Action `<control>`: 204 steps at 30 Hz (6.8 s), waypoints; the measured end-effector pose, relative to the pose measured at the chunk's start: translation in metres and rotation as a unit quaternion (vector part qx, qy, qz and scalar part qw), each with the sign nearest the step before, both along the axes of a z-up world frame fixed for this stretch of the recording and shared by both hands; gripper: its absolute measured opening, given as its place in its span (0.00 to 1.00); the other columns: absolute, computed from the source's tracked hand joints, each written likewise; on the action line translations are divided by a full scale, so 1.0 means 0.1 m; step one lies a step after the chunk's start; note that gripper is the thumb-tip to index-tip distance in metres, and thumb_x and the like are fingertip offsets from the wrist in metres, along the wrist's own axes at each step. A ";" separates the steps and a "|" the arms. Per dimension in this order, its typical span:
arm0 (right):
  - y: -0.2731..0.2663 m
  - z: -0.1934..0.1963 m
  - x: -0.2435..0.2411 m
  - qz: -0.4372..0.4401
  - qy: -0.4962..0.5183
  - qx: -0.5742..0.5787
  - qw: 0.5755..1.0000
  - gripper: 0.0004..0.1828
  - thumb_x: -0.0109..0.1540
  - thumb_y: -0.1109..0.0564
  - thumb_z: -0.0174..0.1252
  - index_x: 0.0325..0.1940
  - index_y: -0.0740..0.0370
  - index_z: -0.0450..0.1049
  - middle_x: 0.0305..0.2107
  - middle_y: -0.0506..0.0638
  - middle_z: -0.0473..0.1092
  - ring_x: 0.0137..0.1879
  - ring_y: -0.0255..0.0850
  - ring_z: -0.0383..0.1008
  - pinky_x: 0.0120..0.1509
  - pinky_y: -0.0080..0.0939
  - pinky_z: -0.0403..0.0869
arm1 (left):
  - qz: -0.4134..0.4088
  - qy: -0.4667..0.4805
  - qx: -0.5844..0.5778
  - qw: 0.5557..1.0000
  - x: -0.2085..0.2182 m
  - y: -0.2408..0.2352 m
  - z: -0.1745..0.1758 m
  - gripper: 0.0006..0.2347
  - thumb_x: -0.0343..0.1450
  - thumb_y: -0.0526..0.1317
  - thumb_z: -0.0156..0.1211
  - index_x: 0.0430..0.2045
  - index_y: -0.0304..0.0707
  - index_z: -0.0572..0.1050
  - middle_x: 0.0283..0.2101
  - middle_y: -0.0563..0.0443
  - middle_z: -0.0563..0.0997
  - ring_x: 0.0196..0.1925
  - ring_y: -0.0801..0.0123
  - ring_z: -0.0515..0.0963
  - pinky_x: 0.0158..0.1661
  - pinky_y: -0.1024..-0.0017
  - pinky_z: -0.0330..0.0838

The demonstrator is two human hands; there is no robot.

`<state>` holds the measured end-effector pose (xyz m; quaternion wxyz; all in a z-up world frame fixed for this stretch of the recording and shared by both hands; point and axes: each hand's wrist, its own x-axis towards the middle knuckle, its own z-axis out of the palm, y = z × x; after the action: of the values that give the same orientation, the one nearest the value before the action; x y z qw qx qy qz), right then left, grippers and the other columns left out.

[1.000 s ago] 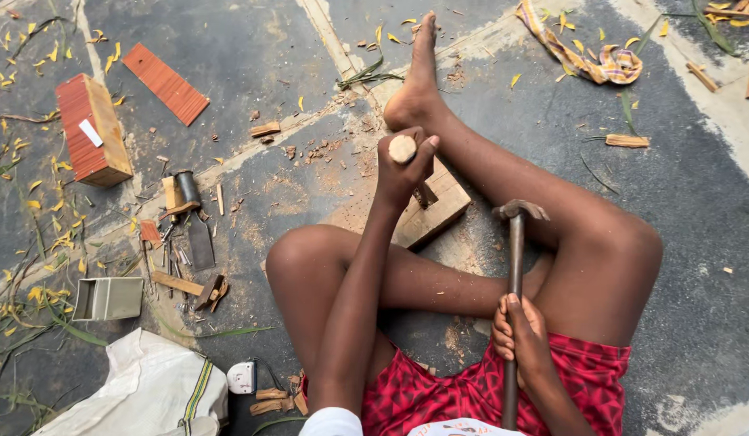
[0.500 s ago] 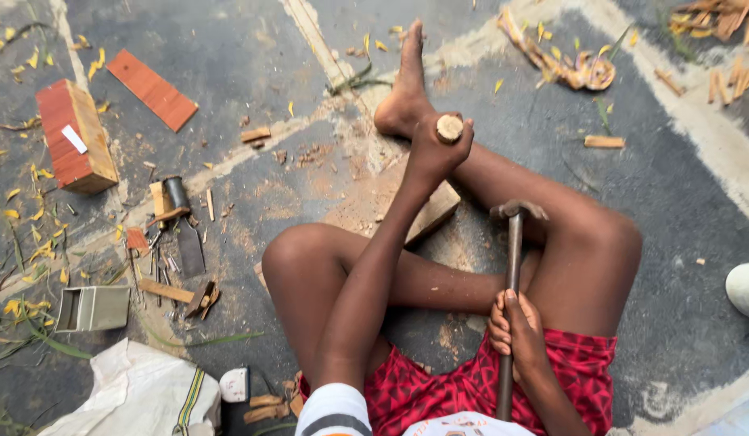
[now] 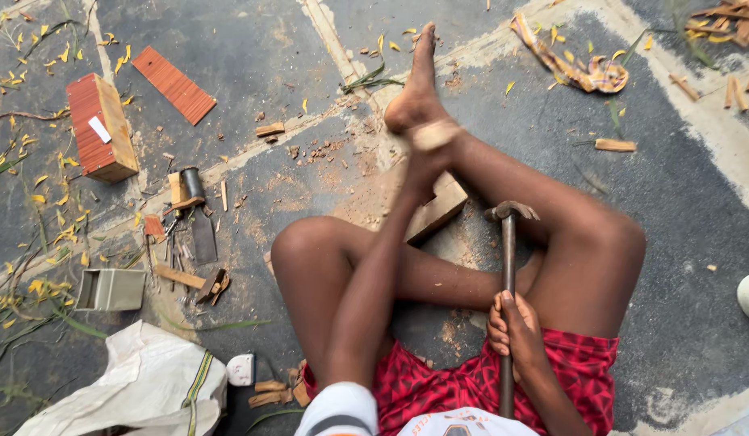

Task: The person sits on the floor and uses a hammer and chisel to carve a small cylindrical piece of wood. They repeatedly strike the chisel to shape the wood, occasionally rotating the piece to work on different sides.

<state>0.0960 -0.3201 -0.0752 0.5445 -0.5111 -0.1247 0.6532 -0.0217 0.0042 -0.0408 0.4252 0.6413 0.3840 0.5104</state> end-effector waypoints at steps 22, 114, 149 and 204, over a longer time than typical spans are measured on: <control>0.01 0.00 -0.06 0.029 -0.041 -0.033 0.998 0.16 0.70 0.44 0.47 0.38 0.58 0.61 0.16 0.42 0.54 0.16 0.27 0.51 0.15 0.27 0.53 | -0.025 -0.030 0.034 0.999 0.20 0.07 0.18 0.10 0.73 0.42 0.66 0.24 0.39 0.77 0.22 0.60 0.78 0.23 0.79 0.77 0.25 0.76 0.69; 0.47 0.61 1.23 0.002 0.023 0.062 0.998 0.13 0.72 0.48 0.46 0.39 0.56 0.61 0.20 0.39 0.52 0.19 0.24 0.48 0.16 0.24 0.49 | -0.101 -0.058 -0.049 0.992 -0.60 -0.57 0.44 0.07 0.70 0.32 0.62 0.24 0.33 0.69 0.24 0.59 0.72 0.26 0.82 0.70 0.26 0.77 0.68; 1.93 1.72 1.67 0.087 -0.296 0.238 0.921 0.17 0.71 0.44 0.51 0.35 0.56 0.61 0.20 0.41 0.58 0.22 0.28 0.56 0.21 0.31 0.58 | -0.134 0.183 -0.016 0.974 0.55 0.55 0.02 0.10 0.63 0.37 0.62 0.11 0.34 0.70 0.12 0.55 0.72 0.14 0.76 0.72 0.17 0.71 0.66; 0.30 0.51 0.92 -0.142 -0.166 0.144 0.965 0.13 0.74 0.50 0.46 0.37 0.55 0.57 0.20 0.41 0.54 0.20 0.26 0.53 0.18 0.27 0.52 | -0.083 -0.087 0.021 0.993 -0.47 -0.31 0.35 0.16 0.73 0.31 0.59 0.14 0.40 0.63 0.17 0.61 0.67 0.18 0.82 0.67 0.21 0.78 0.60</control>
<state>0.1883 -0.2900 -0.0241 0.6714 -0.5412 -0.2323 0.4498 -0.0687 -0.0269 -0.0058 0.4845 0.6330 0.2803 0.5348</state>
